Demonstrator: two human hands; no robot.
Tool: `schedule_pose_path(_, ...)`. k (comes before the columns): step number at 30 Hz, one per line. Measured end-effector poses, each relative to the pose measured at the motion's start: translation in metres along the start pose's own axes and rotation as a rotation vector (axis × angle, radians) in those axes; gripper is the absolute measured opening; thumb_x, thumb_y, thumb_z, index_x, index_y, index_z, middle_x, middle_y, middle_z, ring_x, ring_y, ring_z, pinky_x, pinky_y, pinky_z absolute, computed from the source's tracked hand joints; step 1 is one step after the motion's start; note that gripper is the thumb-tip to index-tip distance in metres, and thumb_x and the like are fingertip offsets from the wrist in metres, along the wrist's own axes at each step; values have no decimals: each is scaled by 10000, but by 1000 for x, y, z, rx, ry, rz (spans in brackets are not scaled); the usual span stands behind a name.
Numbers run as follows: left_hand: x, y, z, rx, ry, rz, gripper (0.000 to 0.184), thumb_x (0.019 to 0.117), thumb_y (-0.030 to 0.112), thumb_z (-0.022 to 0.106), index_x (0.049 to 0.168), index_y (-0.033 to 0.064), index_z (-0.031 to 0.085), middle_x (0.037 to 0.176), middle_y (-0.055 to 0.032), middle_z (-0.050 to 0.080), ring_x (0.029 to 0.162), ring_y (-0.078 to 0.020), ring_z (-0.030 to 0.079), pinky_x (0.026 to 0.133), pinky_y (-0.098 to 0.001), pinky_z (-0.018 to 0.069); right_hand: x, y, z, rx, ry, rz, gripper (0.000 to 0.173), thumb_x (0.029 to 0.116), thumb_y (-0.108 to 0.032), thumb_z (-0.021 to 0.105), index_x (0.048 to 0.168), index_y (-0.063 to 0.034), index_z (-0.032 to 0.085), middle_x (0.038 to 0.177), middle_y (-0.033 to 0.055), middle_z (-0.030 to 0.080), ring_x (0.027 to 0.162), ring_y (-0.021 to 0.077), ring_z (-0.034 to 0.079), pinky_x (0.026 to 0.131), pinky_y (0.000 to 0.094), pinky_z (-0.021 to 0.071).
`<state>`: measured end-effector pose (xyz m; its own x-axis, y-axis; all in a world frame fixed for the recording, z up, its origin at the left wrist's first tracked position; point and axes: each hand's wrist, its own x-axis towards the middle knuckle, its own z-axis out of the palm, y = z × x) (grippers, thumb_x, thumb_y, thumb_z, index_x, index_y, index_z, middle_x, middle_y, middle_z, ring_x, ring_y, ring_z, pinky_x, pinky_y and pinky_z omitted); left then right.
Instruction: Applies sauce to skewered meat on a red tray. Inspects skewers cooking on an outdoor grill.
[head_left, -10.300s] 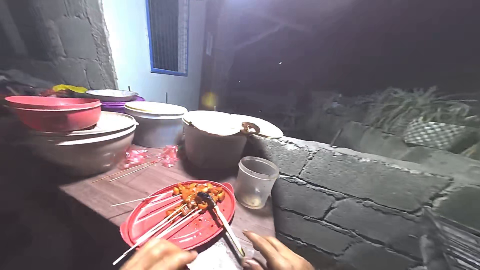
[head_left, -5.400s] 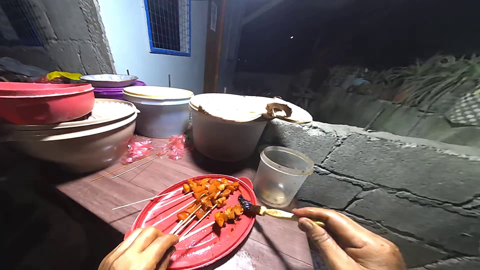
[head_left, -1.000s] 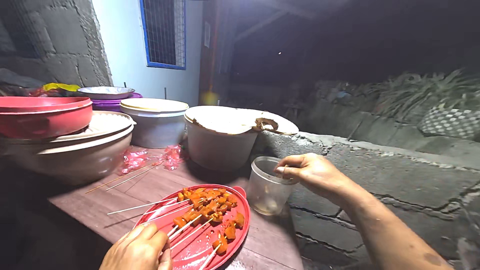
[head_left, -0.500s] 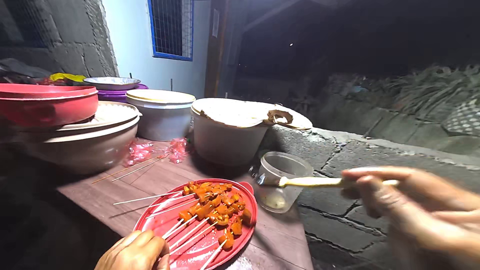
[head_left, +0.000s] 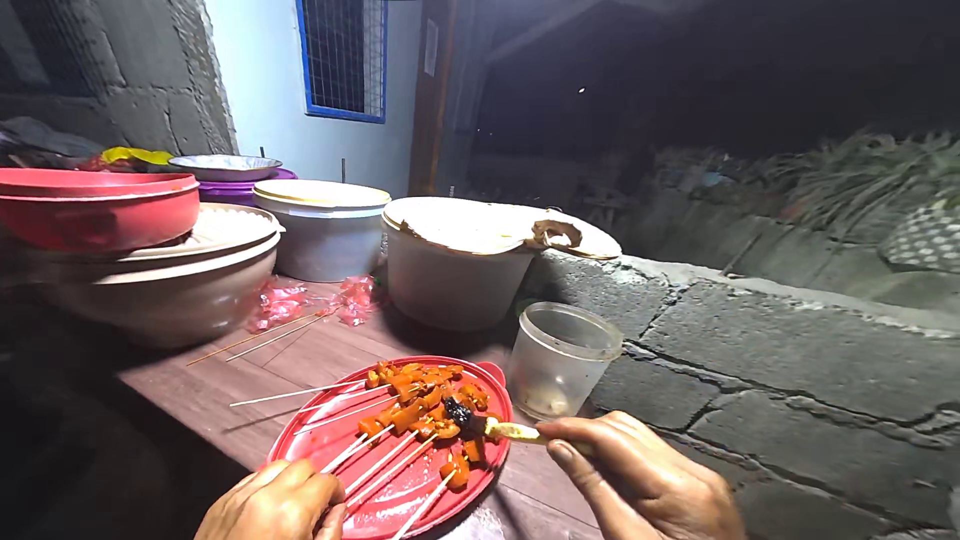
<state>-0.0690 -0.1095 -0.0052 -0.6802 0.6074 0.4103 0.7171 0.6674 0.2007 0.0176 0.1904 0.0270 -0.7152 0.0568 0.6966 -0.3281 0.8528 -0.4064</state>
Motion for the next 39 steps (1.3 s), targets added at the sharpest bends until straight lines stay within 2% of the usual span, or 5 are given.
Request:
schedule_pose_path(5, -1, -3, 3, 1, -14, 26, 263, 962, 319, 648, 913, 90, 768, 821, -108, 711, 788, -302, 710, 667, -473, 573, 2, 10, 1, -131, 76, 9, 240, 990, -212, 597, 989, -59, 782, 833, 25, 724, 796, 89, 637, 751, 249, 511)
schedule_pose_path(11, 10, 0, 10, -24, 57, 88, 242, 944, 324, 659, 928, 106, 764, 790, -90, 664, 734, -286, 671, 610, -449, 548, 1, 14, 5, -164, 119, 36, 238, 979, -216, 597, 988, -75, 788, 836, 10, 725, 787, 72, 630, 743, 232, 504)
schedule_pose_path(20, 22, 6, 20, 9, 9, 152, 203, 895, 252, 664, 801, 97, 755, 721, -88, 658, 702, -288, 685, 586, -449, 555, -5, -11, -2, 45, -33, 47, 199, 999, -145, 620, 1011, -26, 778, 847, 70, 732, 806, 104, 642, 779, 240, 514)
schedule_pose_path(25, 26, 6, 22, 16, -31, 103, 175, 880, 250, 698, 814, 97, 755, 728, -87, 670, 724, -296, 699, 610, -474, 565, -6, -12, -8, 81, 14, 94, 213, 1012, -167, 615, 1014, -22, 771, 855, 54, 734, 799, 50, 661, 763, 202, 541)
schedule_pose_path(39, 30, 2, 20, -35, 21, 100, 256, 947, 246, 570, 867, 74, 741, 795, -103, 693, 742, -300, 713, 604, -487, 572, -13, -6, -3, 82, 47, 119, 201, 1004, -133, 605, 1015, -9, 763, 869, 66, 733, 813, 59, 664, 780, 207, 543)
